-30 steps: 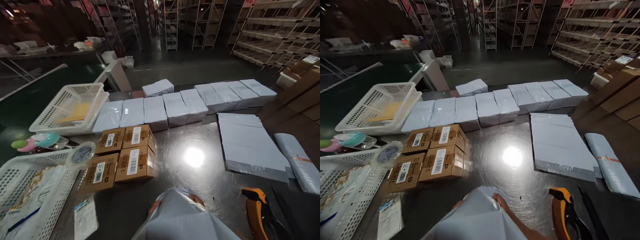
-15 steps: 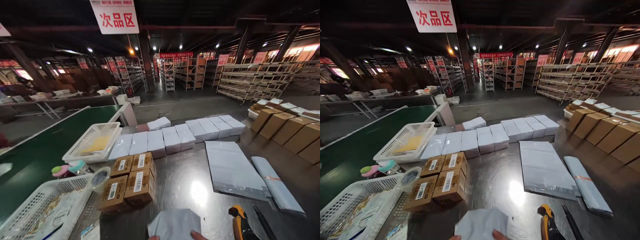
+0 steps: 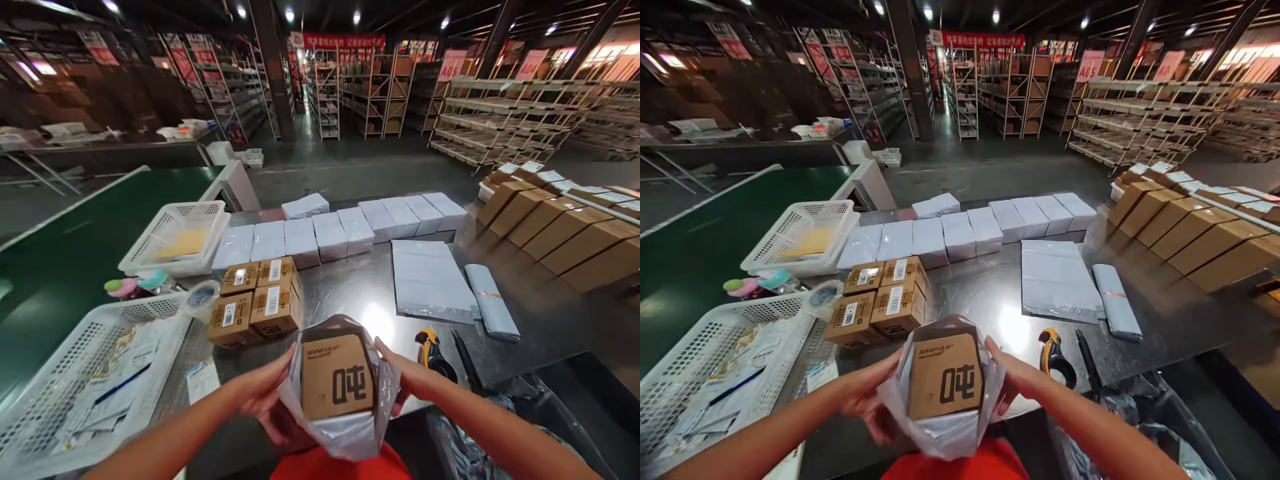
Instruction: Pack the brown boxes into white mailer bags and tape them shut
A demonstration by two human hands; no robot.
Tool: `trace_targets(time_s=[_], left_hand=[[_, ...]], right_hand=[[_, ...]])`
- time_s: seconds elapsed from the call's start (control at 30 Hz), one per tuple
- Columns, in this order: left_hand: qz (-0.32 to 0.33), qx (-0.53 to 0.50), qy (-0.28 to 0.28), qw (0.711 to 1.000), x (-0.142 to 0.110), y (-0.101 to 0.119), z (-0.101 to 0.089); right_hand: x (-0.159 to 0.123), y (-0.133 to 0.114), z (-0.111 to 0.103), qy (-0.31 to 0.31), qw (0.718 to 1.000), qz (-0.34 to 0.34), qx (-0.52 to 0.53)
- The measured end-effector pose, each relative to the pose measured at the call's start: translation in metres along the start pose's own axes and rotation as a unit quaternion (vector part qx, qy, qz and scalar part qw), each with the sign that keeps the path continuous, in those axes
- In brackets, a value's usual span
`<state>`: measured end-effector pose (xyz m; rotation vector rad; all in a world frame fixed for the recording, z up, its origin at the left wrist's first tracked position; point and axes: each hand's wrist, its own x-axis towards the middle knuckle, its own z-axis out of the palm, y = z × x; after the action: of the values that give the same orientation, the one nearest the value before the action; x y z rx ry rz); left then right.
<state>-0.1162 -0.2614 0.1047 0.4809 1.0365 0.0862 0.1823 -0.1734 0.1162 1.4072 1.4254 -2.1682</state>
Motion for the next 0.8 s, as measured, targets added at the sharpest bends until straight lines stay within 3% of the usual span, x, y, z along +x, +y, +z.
trace_targets(time_s=[0.07, 0.17, 0.23, 0.3, 0.47, 0.57, 0.67, 0.73, 0.8], left_hand=[[0.037, -0.01, 0.101, 0.994, -0.012, -0.001, 0.002], [0.076, 0.055, 0.31, 0.946, -0.014, 0.006, 0.009], [0.099, 0.135, 0.373, 0.913, -0.012, 0.014, 0.013], [0.128, 0.179, 0.384, 0.897, -0.015, 0.019, 0.014], [0.147, 0.141, 0.364, 0.909, -0.04, 0.009, 0.008], [0.118, 0.229, 0.338, 0.905, -0.058, 0.005, 0.002], [0.099, 0.357, 0.351, 0.86, -0.072, 0.02, 0.0], [0.169, 0.422, 0.39, 0.801, -0.074, 0.043, 0.004], [0.262, 0.471, 0.401, 0.741, -0.062, 0.07, 0.014]], right_hand=[[-0.019, -0.003, 0.0, 0.063, 0.997, -0.044, -0.013], [-0.032, -0.006, 0.007, 0.146, 0.983, -0.062, -0.089], [-0.035, -0.009, 0.011, 0.185, 0.969, -0.095, -0.137], [-0.039, -0.011, 0.011, 0.209, 0.961, -0.128, -0.125], [-0.057, -0.008, 0.002, 0.198, 0.965, -0.169, -0.014], [-0.063, -0.003, -0.002, 0.221, 0.95, -0.216, -0.036], [-0.071, -0.004, 0.002, 0.298, 0.876, -0.348, -0.154], [-0.079, -0.01, 0.01, 0.293, 0.799, -0.441, -0.286], [-0.085, -0.018, 0.025, 0.254, 0.72, -0.48, -0.433]])
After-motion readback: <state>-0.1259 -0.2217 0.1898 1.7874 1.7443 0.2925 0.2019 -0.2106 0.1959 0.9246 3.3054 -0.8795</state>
